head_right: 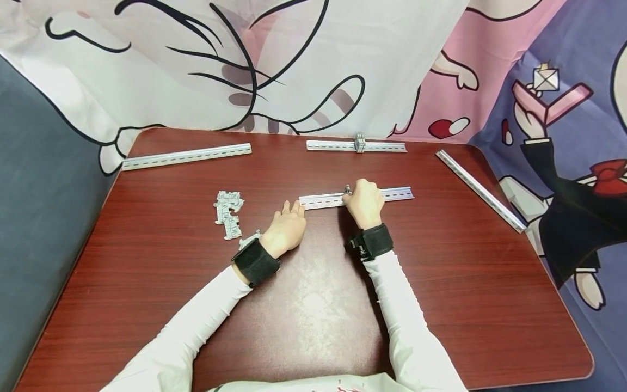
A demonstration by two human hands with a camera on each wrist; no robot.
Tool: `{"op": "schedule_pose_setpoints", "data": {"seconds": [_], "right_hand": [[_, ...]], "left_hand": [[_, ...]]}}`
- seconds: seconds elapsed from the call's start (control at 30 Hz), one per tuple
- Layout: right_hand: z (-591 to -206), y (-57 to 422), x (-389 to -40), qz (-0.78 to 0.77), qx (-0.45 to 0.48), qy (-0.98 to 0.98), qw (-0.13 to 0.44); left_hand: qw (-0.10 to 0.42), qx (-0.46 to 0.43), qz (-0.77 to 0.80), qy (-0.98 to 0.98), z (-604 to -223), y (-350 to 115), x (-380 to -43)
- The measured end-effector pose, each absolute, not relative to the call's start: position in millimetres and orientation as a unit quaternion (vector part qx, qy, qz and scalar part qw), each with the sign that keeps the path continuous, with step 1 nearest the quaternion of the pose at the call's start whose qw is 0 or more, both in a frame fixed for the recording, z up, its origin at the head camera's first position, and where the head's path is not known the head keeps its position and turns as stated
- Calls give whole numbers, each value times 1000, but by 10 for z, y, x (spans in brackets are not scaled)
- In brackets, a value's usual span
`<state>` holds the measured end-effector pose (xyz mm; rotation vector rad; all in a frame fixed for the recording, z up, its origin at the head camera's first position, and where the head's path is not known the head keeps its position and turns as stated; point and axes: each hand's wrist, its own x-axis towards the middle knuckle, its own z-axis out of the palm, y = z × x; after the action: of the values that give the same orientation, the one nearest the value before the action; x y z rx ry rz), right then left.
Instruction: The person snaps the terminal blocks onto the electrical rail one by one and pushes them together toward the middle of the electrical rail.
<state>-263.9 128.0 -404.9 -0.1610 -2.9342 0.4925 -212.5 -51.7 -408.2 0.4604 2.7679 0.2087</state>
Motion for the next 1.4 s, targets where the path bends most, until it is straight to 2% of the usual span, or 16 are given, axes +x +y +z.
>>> {"op": "schedule_pose_setpoints", "data": {"seconds": [0.3, 0.93, 1.23, 1.3, 1.4], "right_hand": [[-4059, 1357, -2658, 151, -56, -981, 107], [-4031, 1473, -2665, 152, -97, -979, 90], [-4005, 1488, -2653, 155, -118, -976, 93], [-3988, 1495, -2640, 162, -132, -974, 90], [-3978, 1509, -2617, 163, -149, -973, 73]], "left_hand": [[172, 164, 66, 969, -4075, -509, -2125], [173, 166, 61, 969, -4064, -501, -2122], [156, 161, 53, 973, -4310, -459, -2221], [165, 165, 60, 970, -4267, -480, -2210], [209, 169, 75, 960, -4115, -544, -2187]]}}
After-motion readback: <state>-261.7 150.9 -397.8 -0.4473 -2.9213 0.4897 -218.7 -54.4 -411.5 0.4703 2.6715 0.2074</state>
